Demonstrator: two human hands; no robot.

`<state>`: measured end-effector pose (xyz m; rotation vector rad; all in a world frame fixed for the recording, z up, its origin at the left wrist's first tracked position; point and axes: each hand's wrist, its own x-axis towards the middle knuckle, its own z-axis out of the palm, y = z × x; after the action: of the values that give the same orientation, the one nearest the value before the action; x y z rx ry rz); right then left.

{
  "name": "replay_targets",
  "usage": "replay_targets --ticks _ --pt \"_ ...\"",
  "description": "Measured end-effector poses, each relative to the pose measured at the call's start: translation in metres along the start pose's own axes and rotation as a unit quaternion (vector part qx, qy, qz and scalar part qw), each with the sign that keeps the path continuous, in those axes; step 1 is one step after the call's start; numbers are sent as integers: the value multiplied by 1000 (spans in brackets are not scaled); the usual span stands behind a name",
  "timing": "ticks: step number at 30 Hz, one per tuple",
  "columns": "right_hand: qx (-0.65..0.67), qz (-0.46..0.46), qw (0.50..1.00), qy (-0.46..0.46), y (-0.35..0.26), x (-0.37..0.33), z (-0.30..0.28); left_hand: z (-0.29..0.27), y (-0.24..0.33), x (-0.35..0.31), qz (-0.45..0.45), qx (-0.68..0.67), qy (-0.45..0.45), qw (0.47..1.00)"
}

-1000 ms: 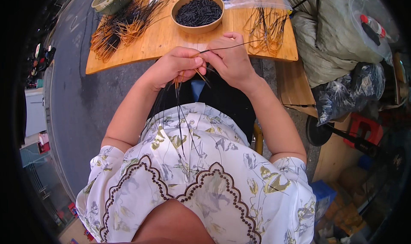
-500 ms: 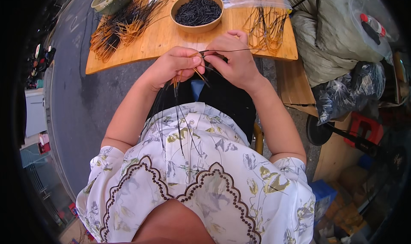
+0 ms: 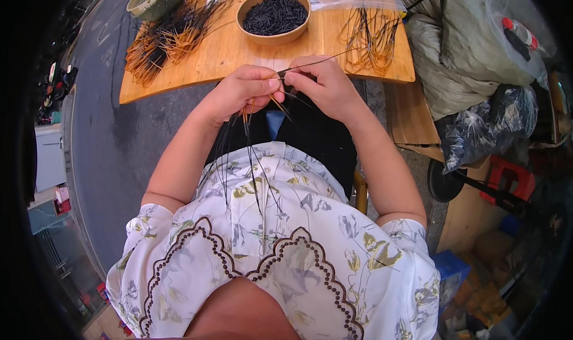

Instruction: The person picks black tubes from a bowl and slides them onto wire stems by hand, then arranges and joins the stems together.

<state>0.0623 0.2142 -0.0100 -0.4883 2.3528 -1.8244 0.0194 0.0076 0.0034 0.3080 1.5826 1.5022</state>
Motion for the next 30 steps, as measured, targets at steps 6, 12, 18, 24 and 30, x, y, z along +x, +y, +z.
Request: replay_targets --ticks 6,12,18,24,30 --pt "79 10 997 9 2 -1 1 1 0 0 -7 14 -6 1000" --pt "113 -18 993 31 8 -3 2 5 5 2 11 -8 -7 1000" --pt "-405 -108 893 164 -44 -29 -16 -13 3 1 13 -61 8 998" --pt "-449 -231 844 179 -68 -8 -15 4 9 1 12 -21 3 1000" --pt "-335 -121 933 52 -42 5 -23 5 13 -1 29 34 -16 999"
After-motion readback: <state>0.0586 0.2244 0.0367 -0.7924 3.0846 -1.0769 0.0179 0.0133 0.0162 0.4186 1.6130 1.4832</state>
